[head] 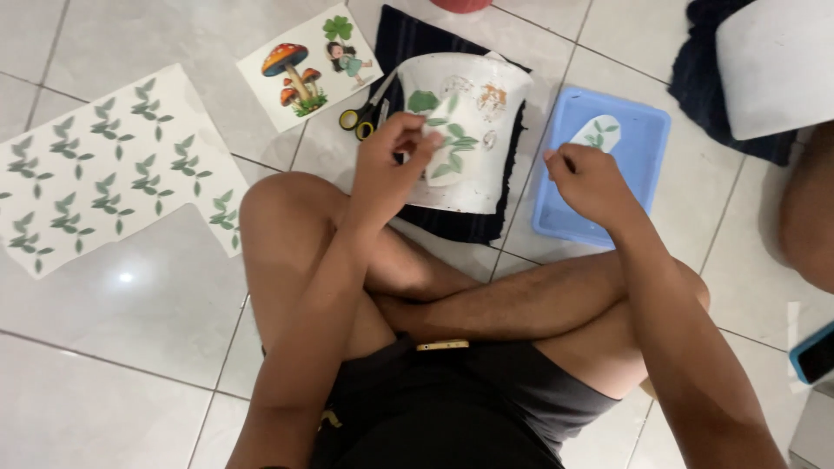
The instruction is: The person sits on the floor and applies leaf-patterned stickers to a white ceramic pot. They peel the stickers from a backing sheet, place them on the pot's surface, and smooth them down with their fingers to ensure adhesion.
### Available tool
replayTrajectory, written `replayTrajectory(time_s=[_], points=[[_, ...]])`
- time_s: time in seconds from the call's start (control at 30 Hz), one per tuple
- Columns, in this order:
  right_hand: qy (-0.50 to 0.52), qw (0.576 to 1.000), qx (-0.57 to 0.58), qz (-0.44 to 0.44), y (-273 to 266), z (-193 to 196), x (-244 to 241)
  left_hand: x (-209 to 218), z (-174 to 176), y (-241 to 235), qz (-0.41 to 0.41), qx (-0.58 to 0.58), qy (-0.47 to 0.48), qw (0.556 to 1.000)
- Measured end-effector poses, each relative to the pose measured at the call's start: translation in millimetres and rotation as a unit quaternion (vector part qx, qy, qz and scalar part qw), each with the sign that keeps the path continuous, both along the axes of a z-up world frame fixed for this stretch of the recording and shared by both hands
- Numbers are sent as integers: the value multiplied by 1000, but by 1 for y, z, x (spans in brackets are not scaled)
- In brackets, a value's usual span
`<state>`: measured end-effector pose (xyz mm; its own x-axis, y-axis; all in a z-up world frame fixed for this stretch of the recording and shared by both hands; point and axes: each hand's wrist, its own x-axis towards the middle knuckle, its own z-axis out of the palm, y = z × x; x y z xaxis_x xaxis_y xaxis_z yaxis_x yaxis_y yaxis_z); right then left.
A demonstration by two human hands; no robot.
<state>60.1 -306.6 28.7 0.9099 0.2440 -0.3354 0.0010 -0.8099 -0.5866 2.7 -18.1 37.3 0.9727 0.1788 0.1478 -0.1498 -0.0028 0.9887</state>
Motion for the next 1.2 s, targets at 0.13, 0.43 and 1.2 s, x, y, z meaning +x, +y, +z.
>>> replayTrajectory(time_s=[0.13, 0.43, 1.2], points=[[2, 989, 150, 8, 66, 73, -25, 11, 12, 3, -49, 34, -27, 998], [-39, 953, 301, 0, 72, 16, -22, 15, 27, 0, -118, 178, -87, 973], [-57, 944, 325, 8, 75, -2, -31, 19, 7, 4, -131, 269, -78, 951]])
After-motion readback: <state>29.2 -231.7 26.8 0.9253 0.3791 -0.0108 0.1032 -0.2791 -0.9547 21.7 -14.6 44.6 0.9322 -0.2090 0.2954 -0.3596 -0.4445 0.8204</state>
